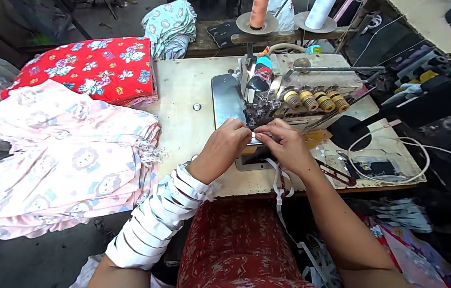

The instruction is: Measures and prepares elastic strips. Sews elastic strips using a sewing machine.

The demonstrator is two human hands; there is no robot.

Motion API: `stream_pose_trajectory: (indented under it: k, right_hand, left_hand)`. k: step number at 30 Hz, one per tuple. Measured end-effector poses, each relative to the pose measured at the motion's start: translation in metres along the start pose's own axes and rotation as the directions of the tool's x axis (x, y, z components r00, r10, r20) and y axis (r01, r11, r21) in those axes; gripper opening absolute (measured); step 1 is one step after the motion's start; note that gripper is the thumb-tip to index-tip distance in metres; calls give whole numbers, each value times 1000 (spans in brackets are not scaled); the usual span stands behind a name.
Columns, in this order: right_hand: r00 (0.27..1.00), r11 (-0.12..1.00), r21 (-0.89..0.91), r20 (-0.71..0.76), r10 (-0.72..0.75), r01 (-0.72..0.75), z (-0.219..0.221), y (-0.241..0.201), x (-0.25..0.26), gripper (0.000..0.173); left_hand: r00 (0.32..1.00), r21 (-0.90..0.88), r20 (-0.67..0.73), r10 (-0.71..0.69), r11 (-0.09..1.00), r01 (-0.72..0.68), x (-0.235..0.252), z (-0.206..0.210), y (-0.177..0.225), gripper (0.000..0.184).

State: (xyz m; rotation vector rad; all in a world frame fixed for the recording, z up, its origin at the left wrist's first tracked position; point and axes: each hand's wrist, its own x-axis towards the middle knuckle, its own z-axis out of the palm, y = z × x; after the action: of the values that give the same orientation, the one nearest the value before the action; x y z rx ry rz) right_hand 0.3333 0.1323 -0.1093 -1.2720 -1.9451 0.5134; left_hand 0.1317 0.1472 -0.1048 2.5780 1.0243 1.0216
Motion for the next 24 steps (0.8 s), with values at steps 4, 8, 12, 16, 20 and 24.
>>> stream_pose_trajectory:
  k: [4,8,12,16,20,24]
  right_hand:
    - [997,995,62,-47,-69,72,-2,10,-7,18]
    - [981,980,-52,8,-191,191,-6,13,-8,20]
    - [954,938,-177,12,-300,298,-7,17,-7,28]
    - [932,920,-182,-45,-360,346,-1,30,-5,28]
    - [944,946,-64,-78,-321,317,2,35,-4,24]
    - [941,944,-67,-88,-327,322,3,36,-6,22]
  left_hand:
    - [1000,-13,22,2,1000,-1,1,-2,-1,10]
    - [1000,-15,25,0,1000,0,2,-2,-1,10]
    - [1000,-47,20,-5,999,6,2,-2,-5,10]
    - [1000,-92,-3,9,996,-9,5,0,-14,8]
    - [1000,-116,21,15,993,-13,7,-1,-17,9]
    - [999,-96,34,7,995,-4,8,-2,-15,9]
